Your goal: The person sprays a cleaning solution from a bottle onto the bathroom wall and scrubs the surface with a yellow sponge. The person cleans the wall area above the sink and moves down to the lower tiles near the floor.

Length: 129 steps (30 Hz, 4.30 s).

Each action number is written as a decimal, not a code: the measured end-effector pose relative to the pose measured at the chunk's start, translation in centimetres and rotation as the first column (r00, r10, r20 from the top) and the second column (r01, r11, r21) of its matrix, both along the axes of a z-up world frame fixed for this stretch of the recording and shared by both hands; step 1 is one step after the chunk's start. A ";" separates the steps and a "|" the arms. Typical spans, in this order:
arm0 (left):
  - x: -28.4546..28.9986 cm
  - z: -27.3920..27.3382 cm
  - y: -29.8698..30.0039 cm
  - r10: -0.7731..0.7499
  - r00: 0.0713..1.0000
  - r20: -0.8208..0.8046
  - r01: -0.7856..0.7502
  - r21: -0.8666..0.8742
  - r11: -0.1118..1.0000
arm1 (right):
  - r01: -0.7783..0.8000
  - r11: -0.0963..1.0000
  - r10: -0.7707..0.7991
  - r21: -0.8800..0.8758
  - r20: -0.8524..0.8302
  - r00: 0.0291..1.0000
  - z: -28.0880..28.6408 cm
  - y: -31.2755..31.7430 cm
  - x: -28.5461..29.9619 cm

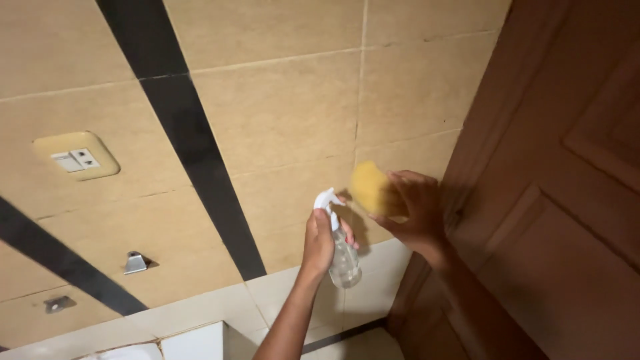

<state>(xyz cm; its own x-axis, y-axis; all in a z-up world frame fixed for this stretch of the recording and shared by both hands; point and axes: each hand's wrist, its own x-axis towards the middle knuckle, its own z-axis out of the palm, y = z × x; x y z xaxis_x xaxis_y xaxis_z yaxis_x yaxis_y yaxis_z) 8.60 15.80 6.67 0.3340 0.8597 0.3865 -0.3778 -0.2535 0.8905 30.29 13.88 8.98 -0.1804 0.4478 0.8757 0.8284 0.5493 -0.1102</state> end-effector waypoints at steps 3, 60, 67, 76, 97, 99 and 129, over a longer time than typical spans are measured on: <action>1.4 3.1 1.8 0.050 0.998 -0.029 -0.048 0.057 0.997 | 0.042 0.997 -0.043 0.063 0.009 0.999 0.8 0.5 1.2; 9.1 3.4 3.2 0.260 0.966 0.009 -0.259 -0.079 0.963 | 0.067 0.962 -0.072 0.265 0.011 0.997 16.9 13.1 9.1; 9.0 -1.1 4.7 0.290 0.957 0.027 -0.287 -0.083 0.954 | 0.075 0.965 -0.081 0.250 0.014 0.997 13.8 14.6 8.9; 8.6 -1.5 3.3 0.345 0.937 0.053 -0.339 -0.088 0.937 | 0.137 0.973 -0.170 0.185 0.174 0.970 -1.8 14.2 5.6; 9.2 -3.2 -1.0 0.374 0.926 0.046 -0.365 -0.138 0.921 | -0.006 0.967 -0.071 0.253 0.295 0.953 -2.6 12.5 5.8; 9.1 -3.2 -1.2 0.381 0.924 0.042 -0.372 -0.148 0.916 | 0.088 0.994 -0.093 0.065 0.075 0.993 1.3 13.6 6.0; 9.9 -4.4 -1.4 0.470 0.883 0.011 -0.461 -0.170 0.871 | 0.106 0.994 -0.101 -0.019 0.183 0.978 -0.3 12.9 7.1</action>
<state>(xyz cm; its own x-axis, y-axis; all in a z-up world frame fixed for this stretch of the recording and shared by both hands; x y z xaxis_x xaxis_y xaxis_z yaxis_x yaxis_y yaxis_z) 18.52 14.40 2.24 -0.1364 0.9616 0.2382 -0.2965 -0.2691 0.9163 37.35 26.83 8.64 -0.2865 0.4966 0.8194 0.8882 0.4583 0.0328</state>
